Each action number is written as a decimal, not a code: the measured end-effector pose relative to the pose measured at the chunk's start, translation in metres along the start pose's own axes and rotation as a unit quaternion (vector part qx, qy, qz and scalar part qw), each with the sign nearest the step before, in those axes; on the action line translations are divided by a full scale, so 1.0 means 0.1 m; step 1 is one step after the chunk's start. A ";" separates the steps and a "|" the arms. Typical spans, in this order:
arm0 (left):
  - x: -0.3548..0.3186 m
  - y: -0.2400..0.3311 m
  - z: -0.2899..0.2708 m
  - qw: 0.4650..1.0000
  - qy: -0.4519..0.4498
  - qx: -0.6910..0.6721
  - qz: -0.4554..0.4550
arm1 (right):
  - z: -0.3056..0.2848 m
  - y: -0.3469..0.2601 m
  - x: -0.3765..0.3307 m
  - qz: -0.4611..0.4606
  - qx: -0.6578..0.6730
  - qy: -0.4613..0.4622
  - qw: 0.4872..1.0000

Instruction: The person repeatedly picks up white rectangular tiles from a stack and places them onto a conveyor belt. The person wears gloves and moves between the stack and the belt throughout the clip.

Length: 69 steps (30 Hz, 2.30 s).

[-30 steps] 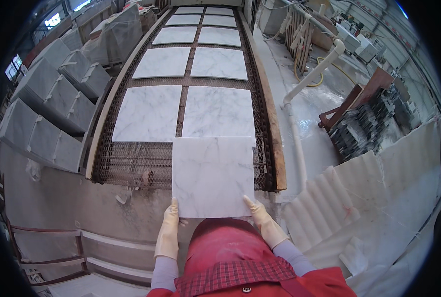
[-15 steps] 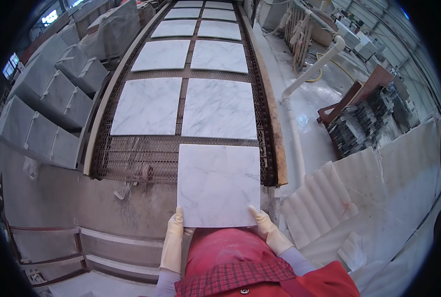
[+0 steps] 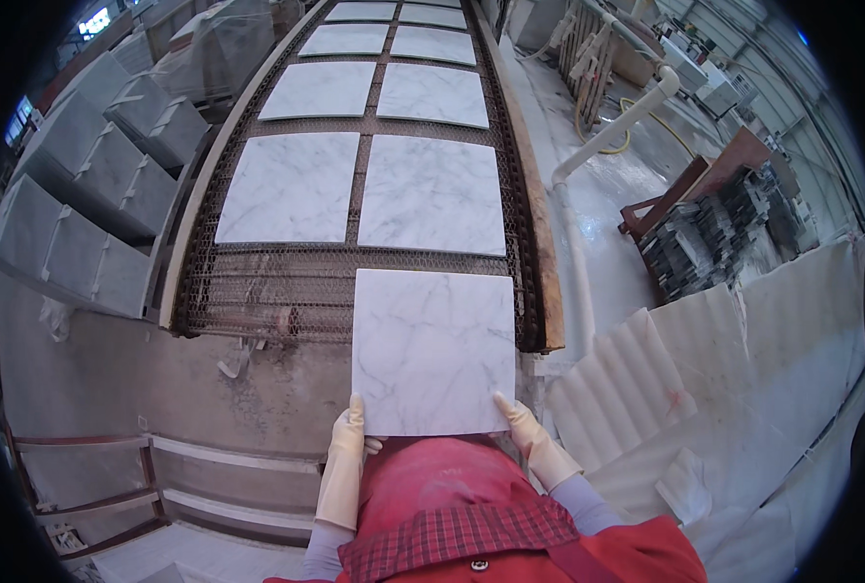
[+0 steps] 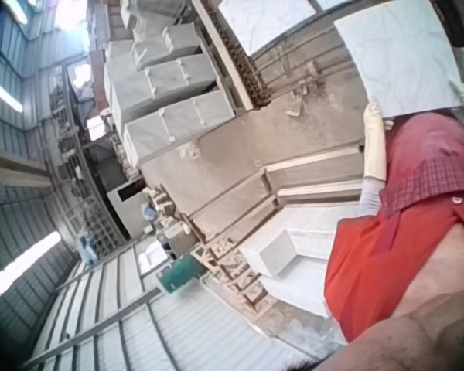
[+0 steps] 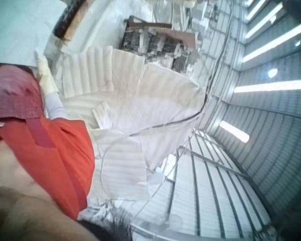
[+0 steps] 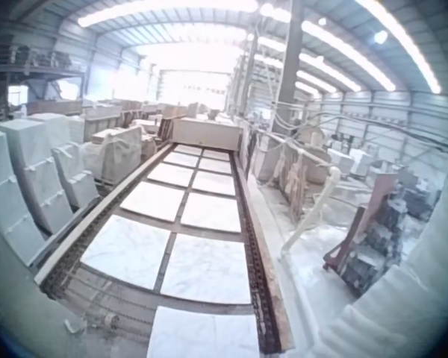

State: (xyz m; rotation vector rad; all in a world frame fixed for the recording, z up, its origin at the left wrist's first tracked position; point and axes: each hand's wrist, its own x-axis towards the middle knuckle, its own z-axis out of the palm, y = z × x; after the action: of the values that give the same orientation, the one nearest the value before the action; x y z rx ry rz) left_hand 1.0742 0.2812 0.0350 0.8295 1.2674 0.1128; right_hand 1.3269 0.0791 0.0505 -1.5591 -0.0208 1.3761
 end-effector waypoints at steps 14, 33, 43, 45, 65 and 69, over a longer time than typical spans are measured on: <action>-0.15 0.19 0.06 1.000 0.004 0.002 0.019 | 0.00 0.08 0.05 0.032 0.068 0.051 0.996; -0.33 0.21 -0.07 0.996 -0.053 -0.009 0.072 | -0.38 0.24 0.29 0.026 0.222 -0.098 0.970; 0.03 0.14 -0.27 0.972 -0.029 0.197 0.121 | -0.36 0.15 0.31 0.000 0.178 -0.164 0.970; 0.11 0.18 -0.32 0.946 -0.005 0.303 0.114 | -0.41 0.13 0.33 -0.009 0.189 -0.227 0.955; 0.00 0.71 -0.28 0.942 -0.013 0.333 -0.051 | -0.17 -0.19 0.10 -0.024 0.168 -0.095 0.981; -0.09 0.81 -0.27 0.955 -0.020 0.293 -0.041 | 0.12 -0.49 -0.11 -0.016 0.248 -0.046 0.967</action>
State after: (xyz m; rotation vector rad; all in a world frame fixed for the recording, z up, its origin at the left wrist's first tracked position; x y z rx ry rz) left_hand 1.0766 0.3475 0.0901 1.2747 1.3109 -0.3650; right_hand 1.3416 0.1041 0.0928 -1.0706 0.2254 1.3040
